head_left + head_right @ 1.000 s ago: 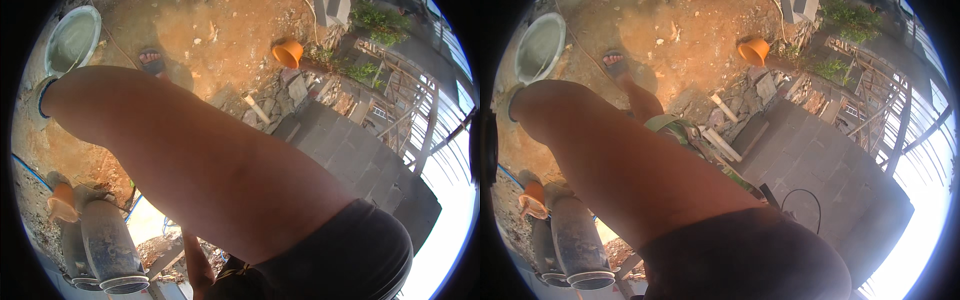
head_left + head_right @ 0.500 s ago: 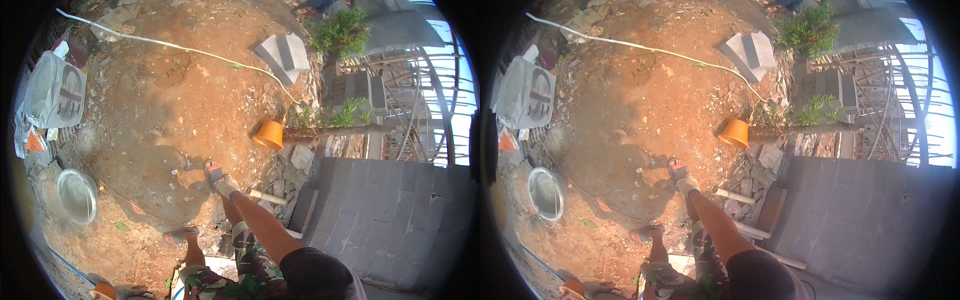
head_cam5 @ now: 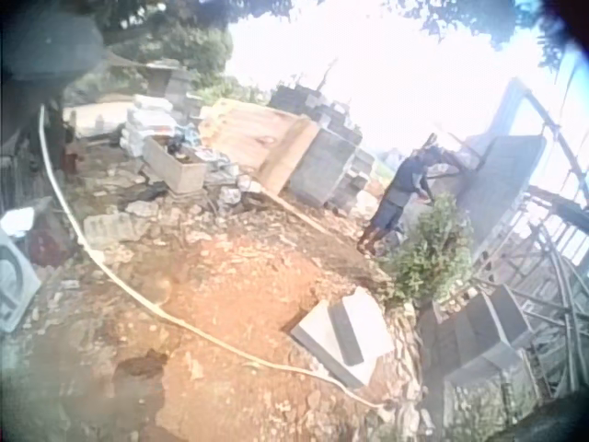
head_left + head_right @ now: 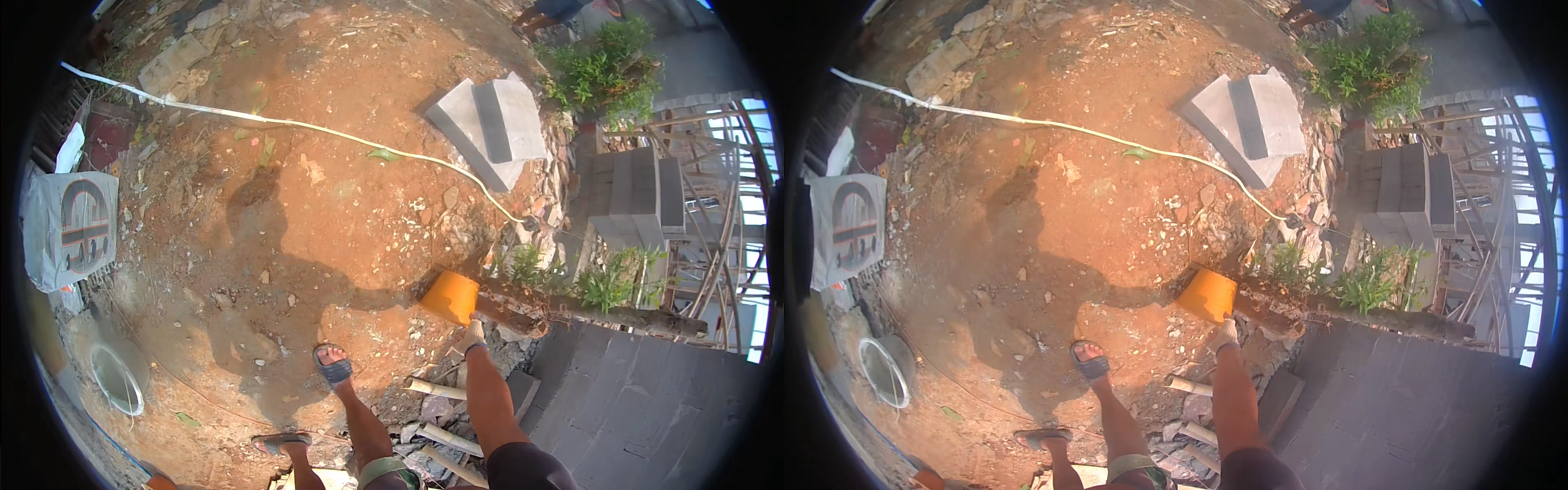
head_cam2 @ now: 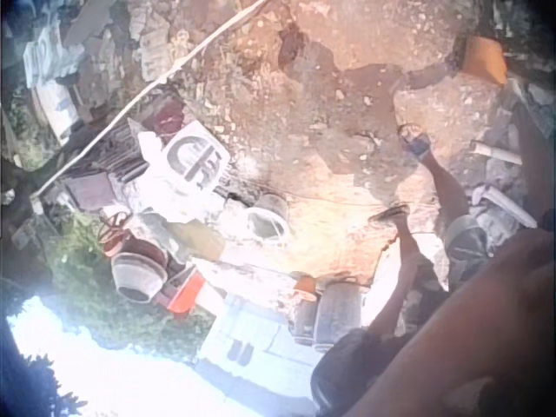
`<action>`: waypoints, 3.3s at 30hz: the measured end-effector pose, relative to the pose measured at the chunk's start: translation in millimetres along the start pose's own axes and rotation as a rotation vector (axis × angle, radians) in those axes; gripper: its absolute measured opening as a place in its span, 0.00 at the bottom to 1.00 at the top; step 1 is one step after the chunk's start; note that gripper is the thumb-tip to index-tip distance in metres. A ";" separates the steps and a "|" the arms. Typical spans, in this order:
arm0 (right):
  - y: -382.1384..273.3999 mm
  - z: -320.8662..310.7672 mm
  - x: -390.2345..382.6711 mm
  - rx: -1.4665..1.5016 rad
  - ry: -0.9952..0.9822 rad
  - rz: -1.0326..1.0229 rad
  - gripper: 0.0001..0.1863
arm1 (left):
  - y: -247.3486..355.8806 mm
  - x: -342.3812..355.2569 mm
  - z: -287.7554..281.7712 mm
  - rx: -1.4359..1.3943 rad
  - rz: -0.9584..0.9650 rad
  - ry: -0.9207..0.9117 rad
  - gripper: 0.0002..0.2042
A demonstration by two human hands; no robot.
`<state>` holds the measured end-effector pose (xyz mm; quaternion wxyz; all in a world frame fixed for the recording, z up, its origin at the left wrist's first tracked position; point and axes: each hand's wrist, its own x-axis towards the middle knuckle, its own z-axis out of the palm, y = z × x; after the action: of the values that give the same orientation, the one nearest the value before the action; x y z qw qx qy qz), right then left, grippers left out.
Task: The person uses a hand saw to cut a gray roof tile on a wooden plank at a construction site. After cutting, the person walks across debris, picks up a bucket, and scoops white powder from a bag into the bucket.
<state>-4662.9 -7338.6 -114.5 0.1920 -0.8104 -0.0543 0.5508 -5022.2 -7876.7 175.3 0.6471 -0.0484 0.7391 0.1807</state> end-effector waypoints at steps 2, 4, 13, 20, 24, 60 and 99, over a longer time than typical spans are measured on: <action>-14.2 11.3 7.1 0.229 -0.070 0.079 0.45 | -6.2 -9.5 5.2 0.035 0.000 0.012 0.22; -23.1 24.1 6.3 0.359 -0.014 -0.067 0.21 | -16.2 -26.6 12.8 0.056 -0.001 0.021 0.21; 1.7 114.8 -74.0 -1.026 0.184 -0.825 0.09 | -49.0 -57.7 23.8 -0.064 0.250 0.291 0.12; 101.2 218.3 -228.8 -0.523 -0.447 -0.851 0.16 | -15.3 -111.5 -13.0 -0.089 0.090 0.340 0.20; 175.0 294.8 -339.4 -1.335 -0.651 -1.128 0.17 | -22.7 -125.3 -48.9 -0.243 0.067 0.435 0.20; 529.2 549.1 -612.3 -1.736 -0.260 -1.555 0.28 | -274.2 -175.6 -177.7 -1.169 -0.204 0.233 0.24; 833.5 293.0 -672.0 -1.787 -0.895 -0.008 0.15 | -1008.5 -32.4 -619.8 -0.739 -0.422 1.028 0.23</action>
<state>-5293.7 -8233.3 68.6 -0.5244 -0.3750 -0.5187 0.5616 -5291.0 -9024.2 60.9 0.1747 -0.4906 0.8177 0.2453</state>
